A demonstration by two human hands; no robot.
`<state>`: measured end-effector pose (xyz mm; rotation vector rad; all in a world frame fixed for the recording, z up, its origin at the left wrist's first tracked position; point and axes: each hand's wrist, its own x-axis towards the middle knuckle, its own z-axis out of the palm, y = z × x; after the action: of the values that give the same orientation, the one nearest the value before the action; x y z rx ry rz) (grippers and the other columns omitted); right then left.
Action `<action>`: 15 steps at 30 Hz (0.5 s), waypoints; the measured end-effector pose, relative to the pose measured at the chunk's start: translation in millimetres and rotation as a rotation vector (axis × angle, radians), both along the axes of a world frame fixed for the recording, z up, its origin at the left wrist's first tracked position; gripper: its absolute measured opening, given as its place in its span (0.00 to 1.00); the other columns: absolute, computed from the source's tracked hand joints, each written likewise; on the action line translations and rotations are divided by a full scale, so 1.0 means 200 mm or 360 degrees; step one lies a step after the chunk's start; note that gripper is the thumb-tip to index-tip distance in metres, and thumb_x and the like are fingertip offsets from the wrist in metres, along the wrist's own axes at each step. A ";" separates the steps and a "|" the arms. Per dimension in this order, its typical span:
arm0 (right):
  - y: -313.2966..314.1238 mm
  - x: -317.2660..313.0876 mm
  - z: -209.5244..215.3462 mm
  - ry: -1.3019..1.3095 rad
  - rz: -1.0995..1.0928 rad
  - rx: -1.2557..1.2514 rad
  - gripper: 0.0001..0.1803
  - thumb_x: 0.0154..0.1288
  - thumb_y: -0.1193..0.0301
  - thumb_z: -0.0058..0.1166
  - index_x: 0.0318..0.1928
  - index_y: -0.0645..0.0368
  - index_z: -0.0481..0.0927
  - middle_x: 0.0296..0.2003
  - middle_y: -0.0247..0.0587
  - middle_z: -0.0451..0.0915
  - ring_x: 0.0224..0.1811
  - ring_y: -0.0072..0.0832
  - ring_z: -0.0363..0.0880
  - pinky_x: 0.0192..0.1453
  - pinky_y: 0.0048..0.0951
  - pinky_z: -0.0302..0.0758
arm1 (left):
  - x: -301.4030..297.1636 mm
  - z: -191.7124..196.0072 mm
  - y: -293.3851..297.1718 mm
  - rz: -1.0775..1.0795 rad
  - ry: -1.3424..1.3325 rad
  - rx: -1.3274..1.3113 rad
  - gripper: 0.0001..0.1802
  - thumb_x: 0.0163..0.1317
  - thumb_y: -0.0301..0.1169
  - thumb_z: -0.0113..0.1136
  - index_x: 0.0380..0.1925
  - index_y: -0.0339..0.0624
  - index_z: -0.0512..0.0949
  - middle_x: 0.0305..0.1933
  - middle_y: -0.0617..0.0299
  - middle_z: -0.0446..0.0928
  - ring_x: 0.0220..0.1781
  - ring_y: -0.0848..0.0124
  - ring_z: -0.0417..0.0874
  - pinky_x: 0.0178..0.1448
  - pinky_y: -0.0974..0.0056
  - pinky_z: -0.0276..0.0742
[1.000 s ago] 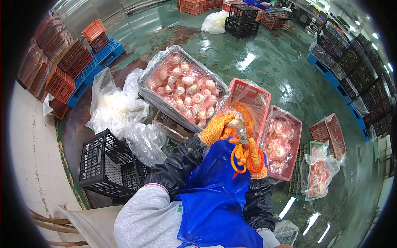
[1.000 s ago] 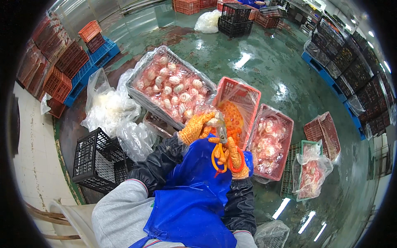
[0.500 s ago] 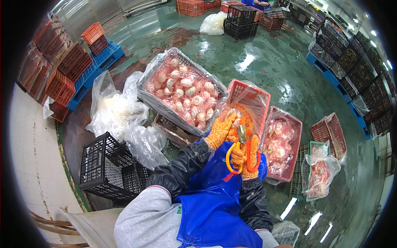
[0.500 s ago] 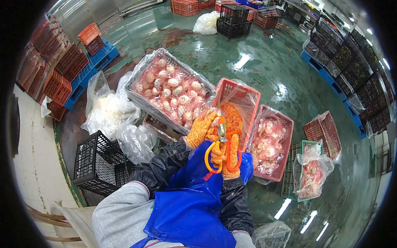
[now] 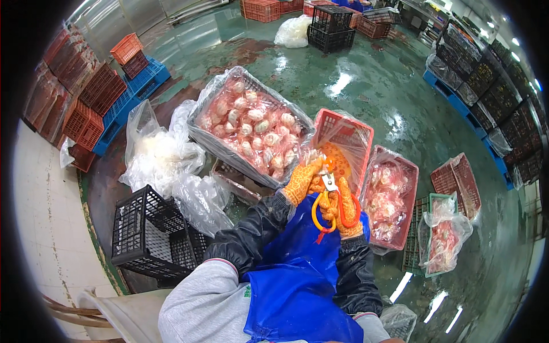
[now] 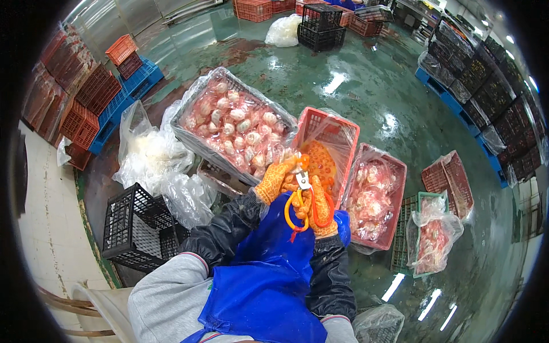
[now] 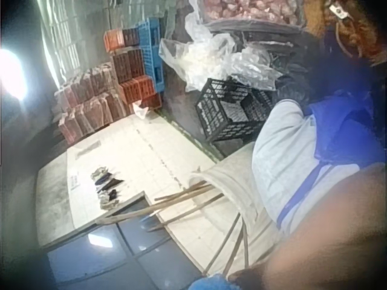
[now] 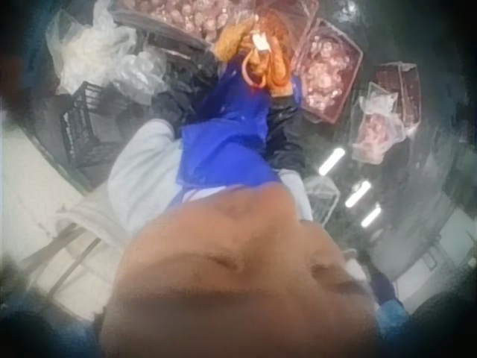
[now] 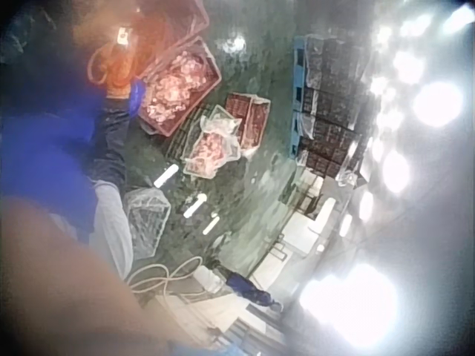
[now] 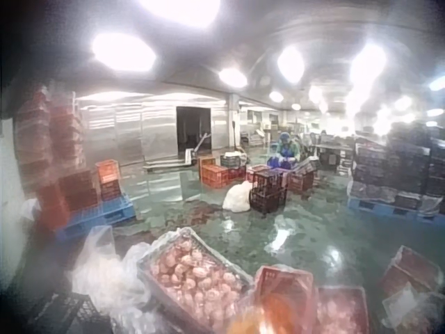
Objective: The person uses orange-handled scissors to cut pieces of raw meat from a large plastic bag into smaller portions, placing them into a red crate. The task is performed continuously in a food processing facility.
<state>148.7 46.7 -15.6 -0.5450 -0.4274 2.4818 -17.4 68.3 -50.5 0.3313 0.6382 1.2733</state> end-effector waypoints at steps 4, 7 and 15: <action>0.03 0.01 0.00 -0.0297 0.0088 0.0189 0.32 0.65 0.43 0.34 0.47 0.61 0.72 0.23 0.44 0.73 0.14 0.25 0.66 0.13 0.19 0.63 | 0.01 -0.03 0.01 0.0010 0.0169 -0.0001 0.13 0.62 0.33 0.54 0.46 0.44 0.70 0.32 0.60 0.77 0.24 0.71 0.79 0.16 0.72 0.70; 0.04 0.00 -0.05 -0.0254 0.0002 0.0131 0.31 0.65 0.44 0.35 0.47 0.62 0.71 0.24 0.45 0.74 0.15 0.24 0.68 0.13 0.19 0.66 | 0.08 -0.03 0.04 0.0206 0.0342 -0.0129 0.13 0.61 0.34 0.55 0.45 0.45 0.70 0.33 0.58 0.77 0.26 0.69 0.80 0.19 0.68 0.74; 0.05 -0.01 -0.05 -0.0273 -0.0071 0.0067 0.28 0.66 0.46 0.35 0.47 0.58 0.72 0.24 0.46 0.75 0.16 0.28 0.70 0.14 0.22 0.69 | 0.08 -0.12 0.10 0.0312 0.0451 -0.0155 0.15 0.58 0.29 0.58 0.45 0.42 0.70 0.33 0.56 0.78 0.29 0.65 0.81 0.25 0.61 0.80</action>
<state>147.6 56.8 -25.9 -0.7457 -0.5272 2.3870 -1.4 89.1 -73.8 0.3791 0.9906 1.3883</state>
